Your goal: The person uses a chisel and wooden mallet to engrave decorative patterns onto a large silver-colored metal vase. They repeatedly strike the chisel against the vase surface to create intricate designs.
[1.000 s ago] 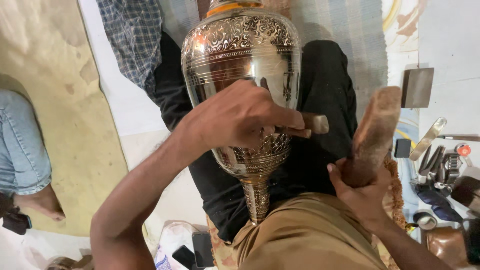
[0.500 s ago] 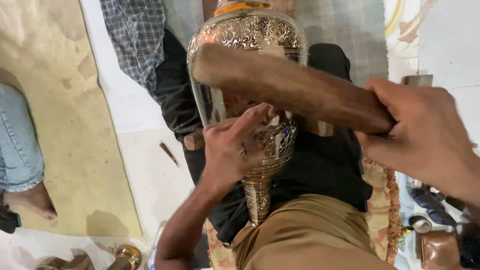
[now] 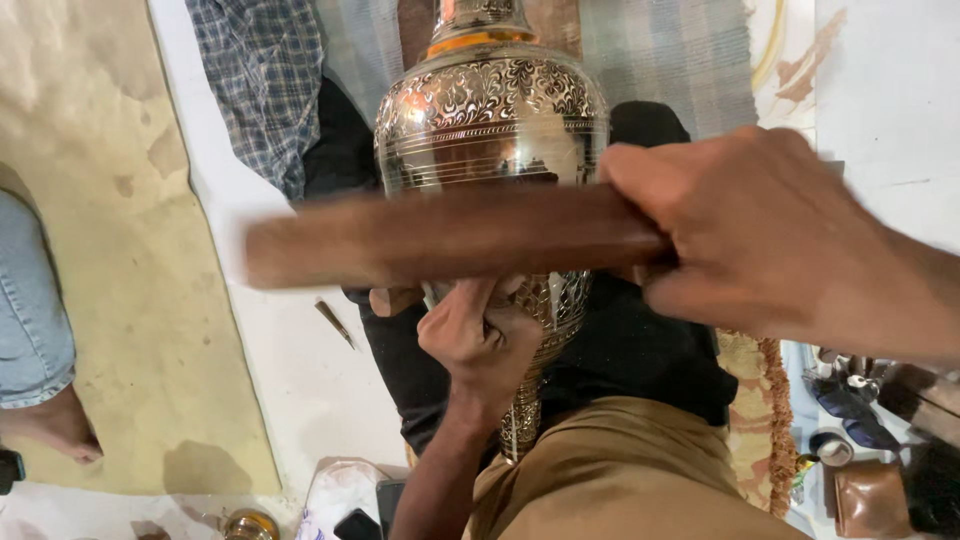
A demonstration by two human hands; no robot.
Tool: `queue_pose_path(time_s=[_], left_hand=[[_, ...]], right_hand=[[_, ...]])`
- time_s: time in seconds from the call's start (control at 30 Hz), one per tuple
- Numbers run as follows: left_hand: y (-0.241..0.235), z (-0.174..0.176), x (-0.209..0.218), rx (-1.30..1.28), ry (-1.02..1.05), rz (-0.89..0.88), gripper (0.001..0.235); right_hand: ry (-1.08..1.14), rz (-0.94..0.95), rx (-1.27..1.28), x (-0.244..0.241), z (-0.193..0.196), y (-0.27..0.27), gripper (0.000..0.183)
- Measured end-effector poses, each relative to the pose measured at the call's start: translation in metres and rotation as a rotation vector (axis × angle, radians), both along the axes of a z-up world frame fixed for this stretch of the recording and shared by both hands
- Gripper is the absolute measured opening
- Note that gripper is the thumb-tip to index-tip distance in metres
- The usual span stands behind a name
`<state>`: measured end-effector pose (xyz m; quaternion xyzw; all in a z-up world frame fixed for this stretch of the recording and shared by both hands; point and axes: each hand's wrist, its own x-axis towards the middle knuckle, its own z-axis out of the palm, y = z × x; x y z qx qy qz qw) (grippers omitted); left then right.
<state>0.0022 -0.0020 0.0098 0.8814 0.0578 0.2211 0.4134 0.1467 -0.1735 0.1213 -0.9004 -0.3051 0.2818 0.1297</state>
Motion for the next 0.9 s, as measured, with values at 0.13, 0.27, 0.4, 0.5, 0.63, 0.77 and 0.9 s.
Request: queue_pose_path(time_s=[0.13, 0.27, 0.4, 0.5, 0.63, 0.77, 0.9], left_hand=[[0.0, -0.006, -0.003, 0.036, -0.076, 0.019, 0.043], [0.0, -0.019, -0.013, 0.057, -0.033, 0.054, 0.026], [0.0, -0.032, -0.017, 0.045, -0.067, 0.087, 0.016], [-0.002, -0.032, -0.019, -0.023, -0.073, 0.196, 0.019], [-0.01, -0.032, -0.008, -0.272, -0.263, 0.219, 0.035], [-0.017, -0.025, 0.0, -0.123, -0.27, 0.268, 0.036], [-0.021, -0.017, 0.002, -0.127, -0.184, 0.339, 0.04]], right_hand=[[-0.068, 0.043, 0.042, 0.002, 0.002, 0.003, 0.043], [0.043, 0.224, -0.384, 0.002, 0.002, 0.004, 0.03], [0.039, 0.123, -0.096, 0.0, -0.003, 0.003, 0.037], [0.004, 0.214, -0.328, -0.003, -0.006, 0.001, 0.038], [0.042, 0.014, 0.045, -0.005, -0.019, -0.003, 0.048], [0.083, -0.063, 0.182, -0.005, -0.021, -0.002, 0.052], [-0.057, -0.028, 0.393, -0.002, -0.002, 0.006, 0.047]])
